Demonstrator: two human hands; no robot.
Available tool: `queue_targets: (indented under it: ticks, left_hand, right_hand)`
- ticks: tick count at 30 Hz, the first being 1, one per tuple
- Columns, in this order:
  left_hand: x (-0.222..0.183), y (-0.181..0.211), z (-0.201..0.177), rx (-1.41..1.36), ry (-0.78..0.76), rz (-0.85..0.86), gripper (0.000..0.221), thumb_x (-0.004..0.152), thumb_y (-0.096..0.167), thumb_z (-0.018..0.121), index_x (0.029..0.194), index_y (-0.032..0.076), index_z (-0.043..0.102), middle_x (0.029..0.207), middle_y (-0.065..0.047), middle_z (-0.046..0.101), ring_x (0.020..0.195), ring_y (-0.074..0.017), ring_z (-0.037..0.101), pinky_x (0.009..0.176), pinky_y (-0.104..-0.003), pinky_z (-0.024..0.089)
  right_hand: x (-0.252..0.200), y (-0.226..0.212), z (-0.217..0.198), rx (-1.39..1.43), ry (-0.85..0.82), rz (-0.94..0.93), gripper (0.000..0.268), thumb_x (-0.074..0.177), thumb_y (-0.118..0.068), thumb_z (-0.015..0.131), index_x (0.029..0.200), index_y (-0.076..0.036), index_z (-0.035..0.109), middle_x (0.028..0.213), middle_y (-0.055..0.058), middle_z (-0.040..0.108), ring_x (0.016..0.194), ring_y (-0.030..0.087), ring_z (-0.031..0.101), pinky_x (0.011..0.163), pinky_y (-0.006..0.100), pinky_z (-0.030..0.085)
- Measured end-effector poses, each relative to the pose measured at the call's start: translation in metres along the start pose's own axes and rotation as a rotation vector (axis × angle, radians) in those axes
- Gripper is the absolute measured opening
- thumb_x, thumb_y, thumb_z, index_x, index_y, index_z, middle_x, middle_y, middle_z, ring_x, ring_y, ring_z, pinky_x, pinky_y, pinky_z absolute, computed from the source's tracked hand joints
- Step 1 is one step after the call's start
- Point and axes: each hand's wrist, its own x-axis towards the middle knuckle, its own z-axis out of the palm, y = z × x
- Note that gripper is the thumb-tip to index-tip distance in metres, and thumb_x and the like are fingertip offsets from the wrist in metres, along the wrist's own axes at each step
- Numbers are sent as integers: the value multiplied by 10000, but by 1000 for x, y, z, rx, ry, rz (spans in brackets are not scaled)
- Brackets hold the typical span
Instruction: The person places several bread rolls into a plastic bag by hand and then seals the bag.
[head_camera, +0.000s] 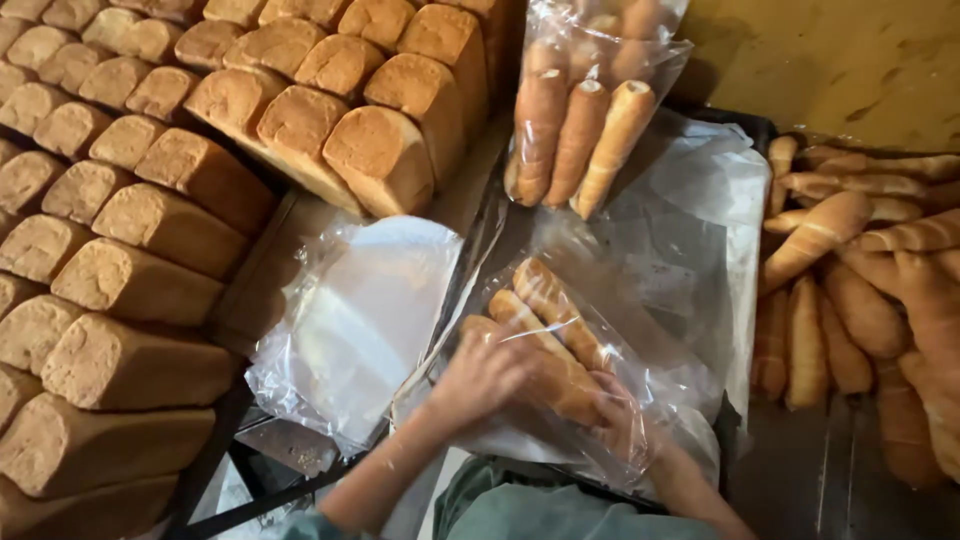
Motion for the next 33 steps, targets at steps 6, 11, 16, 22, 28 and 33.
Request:
queue_targets:
  ticks: [6, 11, 16, 22, 28, 33]
  left_hand:
    - [21, -30, -15, 78, -530, -365, 975, 662, 270, 863, 1523, 184, 414, 1601, -100, 353, 1500, -414, 241, 1120, -706, 196]
    - [15, -33, 16, -16, -517, -340, 963, 641, 232, 879, 1479, 134, 414, 1599, -140, 348, 1501, -302, 301, 1217, -570, 212]
    - [-2, -31, 44, -169, -299, -333, 896, 623, 79, 816, 1449, 101, 469, 1577, -182, 414, 1479, -349, 375, 1232, -497, 268]
    - [5, -28, 42, -228, -175, -286, 850, 605, 49, 791, 1408, 73, 511, 1518, -197, 471, 1432, -389, 415, 1201, -522, 299]
    - [0, -24, 49, -116, -157, -269, 719, 703, 95, 721, 1400, 113, 547, 1514, -156, 508, 1452, -376, 417, 1208, -531, 305]
    - [28, -7, 17, 74, -181, -214, 600, 813, 178, 643, 1406, 149, 555, 1518, -146, 503, 1457, -368, 402, 1198, -556, 264]
  right_hand:
    - [-4, -6, -1, -87, -105, -120, 881, 772, -127, 800, 1521, -108, 338, 1412, 106, 571, 1242, 250, 626, 931, 383, 573]
    - [-24, -25, 5, -53, -89, -140, 783, 779, -169, 783, 1471, -62, 433, 1349, 91, 620, 1181, 216, 652, 905, 343, 597]
    - [-17, -19, -16, -332, -103, -251, 685, 898, -200, 728, 1533, -28, 540, 1099, 153, 674, 832, 214, 572, 657, 316, 480]
    - [-45, -48, 37, -241, -31, -117, 665, 804, -258, 732, 1410, -93, 512, 1175, 24, 708, 1005, 133, 703, 845, 305, 595]
    - [-23, -19, 5, -300, -166, -242, 461, 928, -264, 755, 1284, -14, 600, 1049, 43, 653, 917, 147, 647, 786, 311, 570]
    - [-10, -16, 14, -444, -101, -245, 498, 872, -343, 761, 1263, -61, 639, 980, -2, 669, 831, 99, 624, 706, 280, 532]
